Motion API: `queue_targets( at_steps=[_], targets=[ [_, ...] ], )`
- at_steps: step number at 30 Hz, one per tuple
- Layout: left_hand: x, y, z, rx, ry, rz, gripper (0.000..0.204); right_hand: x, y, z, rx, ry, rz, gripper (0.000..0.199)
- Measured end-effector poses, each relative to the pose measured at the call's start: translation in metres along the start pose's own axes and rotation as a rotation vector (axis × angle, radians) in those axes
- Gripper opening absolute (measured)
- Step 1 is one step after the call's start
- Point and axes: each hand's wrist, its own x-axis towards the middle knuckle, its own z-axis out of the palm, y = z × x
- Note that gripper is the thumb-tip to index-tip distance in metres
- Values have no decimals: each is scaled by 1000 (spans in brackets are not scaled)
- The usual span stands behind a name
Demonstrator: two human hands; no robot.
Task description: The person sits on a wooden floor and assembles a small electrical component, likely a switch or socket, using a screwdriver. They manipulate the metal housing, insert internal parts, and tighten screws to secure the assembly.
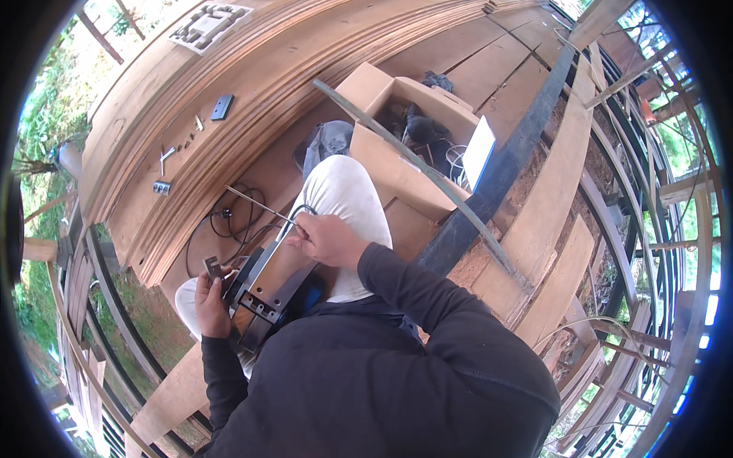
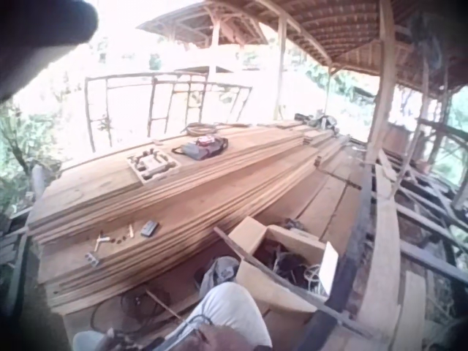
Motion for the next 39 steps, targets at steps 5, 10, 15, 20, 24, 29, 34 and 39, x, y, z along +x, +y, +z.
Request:
queue_targets(
  at_steps=[5,10,15,20,24,29,34,39],
  targets=[
    [30,-9,-8,-5,-23,-60,22,6,2,5,-123,76,-87,29],
    [38,0,0,-23,31,-50,23,9,-18,-2,-151,28,13,28],
    [37,31,30,-138,-25,-28,26,19,-6,9,-113,360,-319,24],
    [27,51,55,-285,-113,-58,26,18,-43,0,286,159,-28,25],
    [11,61,66,-321,-221,-81,29,30,-69,11,535,31,100,20],
    [-17,85,77,30,-371,-41,28,31,-89,10,776,-77,156,15],
    [-31,98,82,-15,-344,-56,28,12,-88,4,1105,-50,243,10],
    [-47,103,86,-77,-322,-14,28,-5,-97,3,1226,69,173,8]
  ],
)
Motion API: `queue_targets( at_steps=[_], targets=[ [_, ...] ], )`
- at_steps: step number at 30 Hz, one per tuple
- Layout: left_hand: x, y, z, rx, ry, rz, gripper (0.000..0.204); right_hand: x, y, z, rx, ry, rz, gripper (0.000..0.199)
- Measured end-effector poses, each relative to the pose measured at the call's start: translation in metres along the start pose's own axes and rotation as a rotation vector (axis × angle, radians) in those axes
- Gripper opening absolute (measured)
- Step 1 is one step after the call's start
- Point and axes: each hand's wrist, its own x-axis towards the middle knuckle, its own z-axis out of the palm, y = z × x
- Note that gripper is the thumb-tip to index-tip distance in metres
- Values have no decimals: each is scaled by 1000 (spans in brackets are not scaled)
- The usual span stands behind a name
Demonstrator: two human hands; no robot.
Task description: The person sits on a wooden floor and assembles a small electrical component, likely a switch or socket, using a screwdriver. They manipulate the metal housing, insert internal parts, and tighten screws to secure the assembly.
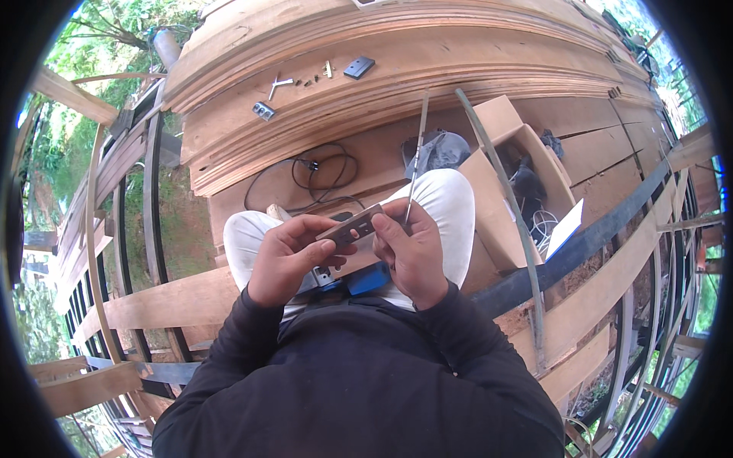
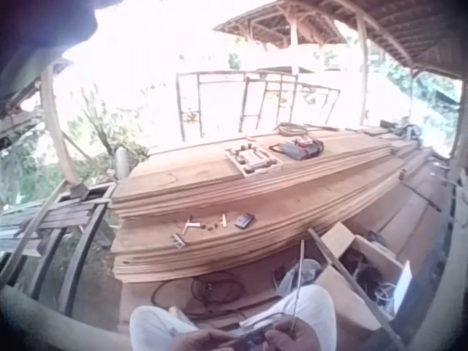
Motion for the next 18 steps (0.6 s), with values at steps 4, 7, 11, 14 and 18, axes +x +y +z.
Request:
queue_targets(
  at_steps=[4,7,11,14,18],
  targets=[
    [-3,4,3,-63,1,6,27,-9,-6,4,-12,-17,-61,8],
    [-5,7,4,-78,3,20,24,-11,-8,2,11,-37,-60,10],
    [-6,5,4,-86,12,37,23,-10,-6,1,37,-53,-67,11],
    [-7,4,3,8,7,91,22,-9,1,-2,-19,-52,-105,9],
    [-10,1,4,24,10,161,21,-8,3,-2,-21,-144,-192,9]
  ],
)
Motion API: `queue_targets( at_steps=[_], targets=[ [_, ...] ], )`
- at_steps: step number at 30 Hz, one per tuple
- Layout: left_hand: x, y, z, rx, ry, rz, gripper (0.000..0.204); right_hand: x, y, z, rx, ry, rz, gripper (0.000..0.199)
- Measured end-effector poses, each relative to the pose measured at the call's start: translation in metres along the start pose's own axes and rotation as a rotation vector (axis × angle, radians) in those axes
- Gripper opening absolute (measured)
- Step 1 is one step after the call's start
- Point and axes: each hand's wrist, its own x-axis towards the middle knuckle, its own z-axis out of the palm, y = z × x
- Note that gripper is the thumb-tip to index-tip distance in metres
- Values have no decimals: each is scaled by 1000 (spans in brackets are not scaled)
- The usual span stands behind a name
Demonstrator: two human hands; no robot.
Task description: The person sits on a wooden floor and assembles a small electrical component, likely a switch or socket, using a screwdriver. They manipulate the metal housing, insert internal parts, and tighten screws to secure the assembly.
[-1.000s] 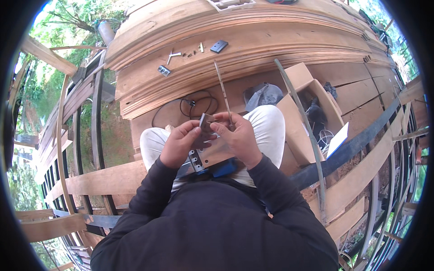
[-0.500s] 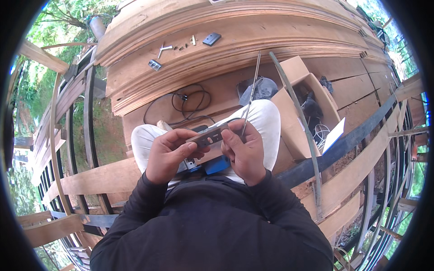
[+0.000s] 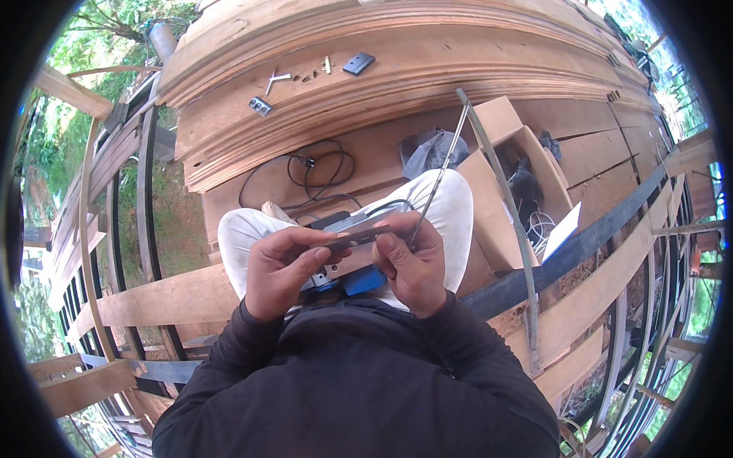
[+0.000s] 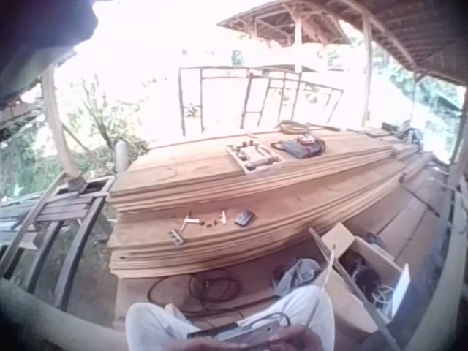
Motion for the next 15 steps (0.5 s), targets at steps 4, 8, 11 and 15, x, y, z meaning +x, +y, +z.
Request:
queue_targets(
  at_steps=[4,8,11,15],
  targets=[
    [0,-2,2,-4,-5,29,21,-1,0,1,33,-3,-20,10],
    [1,1,4,-29,10,-28,20,-5,0,-3,-25,14,-26,10],
    [3,-1,6,-38,21,-57,19,-6,-1,-1,-123,31,-82,11],
    [6,-4,10,-53,29,-102,16,-9,-1,-2,-253,58,-86,13]
  ],
)
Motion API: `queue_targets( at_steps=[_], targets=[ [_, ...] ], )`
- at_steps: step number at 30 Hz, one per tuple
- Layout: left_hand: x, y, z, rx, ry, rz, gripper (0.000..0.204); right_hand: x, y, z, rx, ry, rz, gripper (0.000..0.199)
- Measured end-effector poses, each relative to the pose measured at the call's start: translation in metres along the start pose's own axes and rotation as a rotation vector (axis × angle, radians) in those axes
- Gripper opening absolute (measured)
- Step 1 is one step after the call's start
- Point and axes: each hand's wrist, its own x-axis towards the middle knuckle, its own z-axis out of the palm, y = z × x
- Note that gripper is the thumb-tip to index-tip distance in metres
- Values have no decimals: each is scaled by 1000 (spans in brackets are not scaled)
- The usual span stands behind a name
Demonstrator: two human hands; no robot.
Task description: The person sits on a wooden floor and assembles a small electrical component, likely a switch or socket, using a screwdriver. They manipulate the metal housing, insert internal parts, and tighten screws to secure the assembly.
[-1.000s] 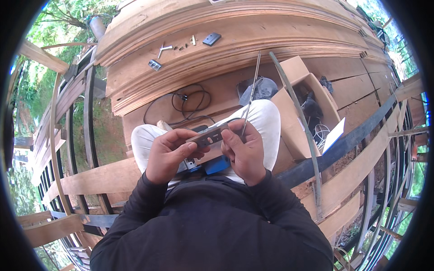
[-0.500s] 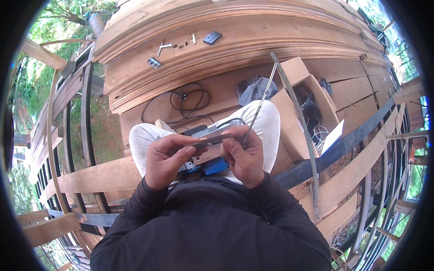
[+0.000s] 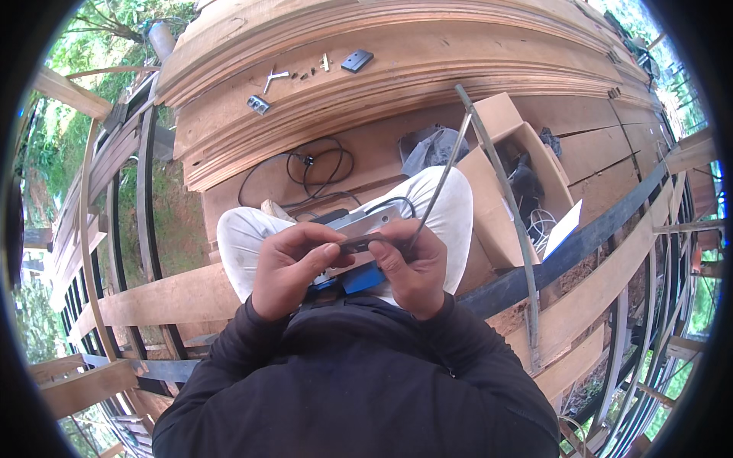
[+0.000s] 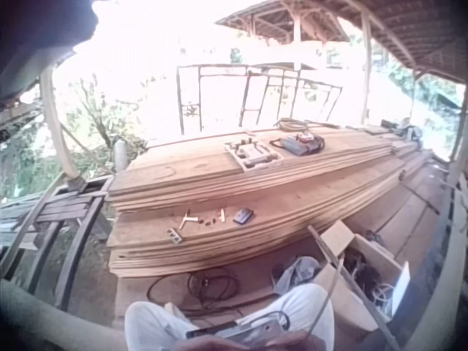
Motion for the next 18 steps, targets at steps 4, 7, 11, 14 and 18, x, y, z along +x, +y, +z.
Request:
queue_targets(
  at_steps=[4,7,11,14,18],
  targets=[
    [4,-6,-1,-12,-19,-15,13,-2,-3,-3,-35,-27,14,13],
    [5,-10,-3,-52,-49,-34,12,-3,-5,-6,-53,-54,28,13],
    [6,-7,-3,-21,-52,-91,17,-1,-8,-3,-49,-66,35,13],
    [5,-7,-1,-44,-41,-119,18,-2,-8,-5,-72,-47,73,12],
    [5,-10,-3,-102,-43,-126,20,-1,-5,-5,14,-7,142,13]
  ],
)
